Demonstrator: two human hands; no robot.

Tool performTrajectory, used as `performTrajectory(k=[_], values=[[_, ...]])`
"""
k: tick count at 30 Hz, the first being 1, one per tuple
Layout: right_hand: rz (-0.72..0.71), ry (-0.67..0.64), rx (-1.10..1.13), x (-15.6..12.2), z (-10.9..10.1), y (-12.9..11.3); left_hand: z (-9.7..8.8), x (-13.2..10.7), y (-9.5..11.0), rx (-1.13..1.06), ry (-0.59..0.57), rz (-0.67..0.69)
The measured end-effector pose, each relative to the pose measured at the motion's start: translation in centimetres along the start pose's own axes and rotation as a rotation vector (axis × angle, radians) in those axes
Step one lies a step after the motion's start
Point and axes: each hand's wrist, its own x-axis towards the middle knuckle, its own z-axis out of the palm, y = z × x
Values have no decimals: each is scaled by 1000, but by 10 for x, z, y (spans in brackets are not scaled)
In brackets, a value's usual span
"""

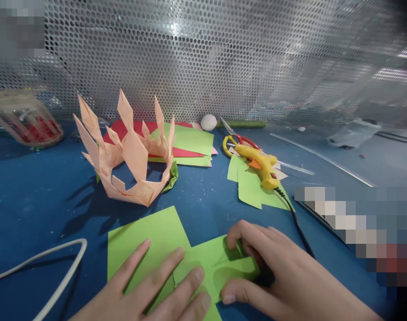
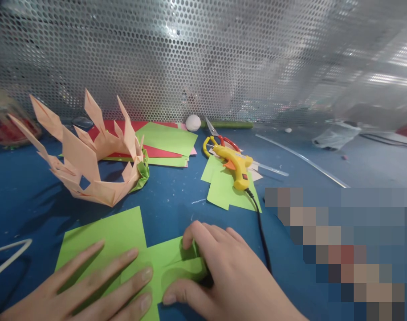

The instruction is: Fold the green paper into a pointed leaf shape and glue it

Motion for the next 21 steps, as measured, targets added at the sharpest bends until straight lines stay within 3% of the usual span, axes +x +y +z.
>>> performTrajectory(k=[4, 11, 16, 21], values=[[62, -17, -8, 2, -3, 2, 0, -1, 0, 11, -6, -2], [105, -173, 151, 8, -12, 7, 0, -1, -2, 15, 13, 18], [189, -218, 178, 12, -21, 6, -15, 1, -13, 37, -98, 135], [193, -254, 180, 12, -23, 5, -29, 11, -34, -121, -267, 290]])
